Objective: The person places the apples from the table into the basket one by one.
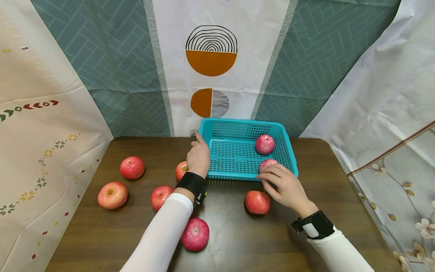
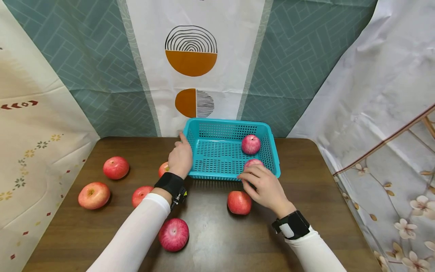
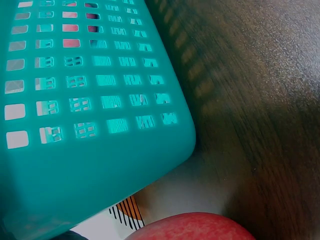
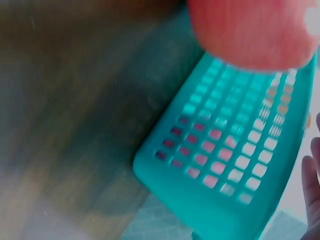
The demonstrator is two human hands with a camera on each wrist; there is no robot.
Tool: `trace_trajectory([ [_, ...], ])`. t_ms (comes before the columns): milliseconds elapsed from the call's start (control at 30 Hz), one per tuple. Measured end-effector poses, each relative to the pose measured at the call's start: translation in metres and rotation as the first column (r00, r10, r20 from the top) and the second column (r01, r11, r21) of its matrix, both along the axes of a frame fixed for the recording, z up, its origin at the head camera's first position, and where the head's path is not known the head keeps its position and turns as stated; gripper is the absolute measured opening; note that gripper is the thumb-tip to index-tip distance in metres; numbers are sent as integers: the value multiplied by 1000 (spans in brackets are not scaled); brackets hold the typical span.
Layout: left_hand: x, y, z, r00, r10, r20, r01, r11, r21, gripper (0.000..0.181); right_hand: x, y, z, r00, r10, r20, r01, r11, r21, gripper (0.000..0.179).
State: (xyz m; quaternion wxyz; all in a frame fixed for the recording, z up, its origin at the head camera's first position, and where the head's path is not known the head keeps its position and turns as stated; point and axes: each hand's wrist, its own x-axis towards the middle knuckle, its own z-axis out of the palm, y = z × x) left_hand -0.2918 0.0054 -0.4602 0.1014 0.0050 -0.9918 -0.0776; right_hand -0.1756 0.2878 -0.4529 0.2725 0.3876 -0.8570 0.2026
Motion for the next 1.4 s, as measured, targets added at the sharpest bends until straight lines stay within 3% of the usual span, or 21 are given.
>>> trace_trajectory([
  [100,0,-1,-1,1000,-3,8,3,1000,-6,64,14,-6,-2,999,33,17,-33,999,22,24],
  [200,0,-2,-1,1000,2,7,-1,1000,-6,64,26,-10,-4,996,17,91,-24,997,69,25],
  [500,2,-4,1,1000,3,1,-3,1000,-3,62,42,-15,-13,955,-156,251,120,981,153,33],
  [700,2,-4,-1,1000,4,-18,-4,1000,7,63,46,-19,-16,868,-271,416,196,957,216,48],
  [833,2,-4,2,1000,-2,-4,2,1000,5,64,48,-23,-13,803,-294,519,197,952,235,56],
  [933,2,-4,3,1000,-5,1,5,1000,3,63,48,-24,-14,769,-284,573,167,954,249,58],
  [1167,3,-3,3,1000,-9,22,9,1000,1,62,46,-29,-18,754,-190,629,41,969,243,52],
  [1400,3,-2,4,1000,-7,9,7,1000,9,60,46,-35,-20,743,-135,656,-18,975,221,55],
])
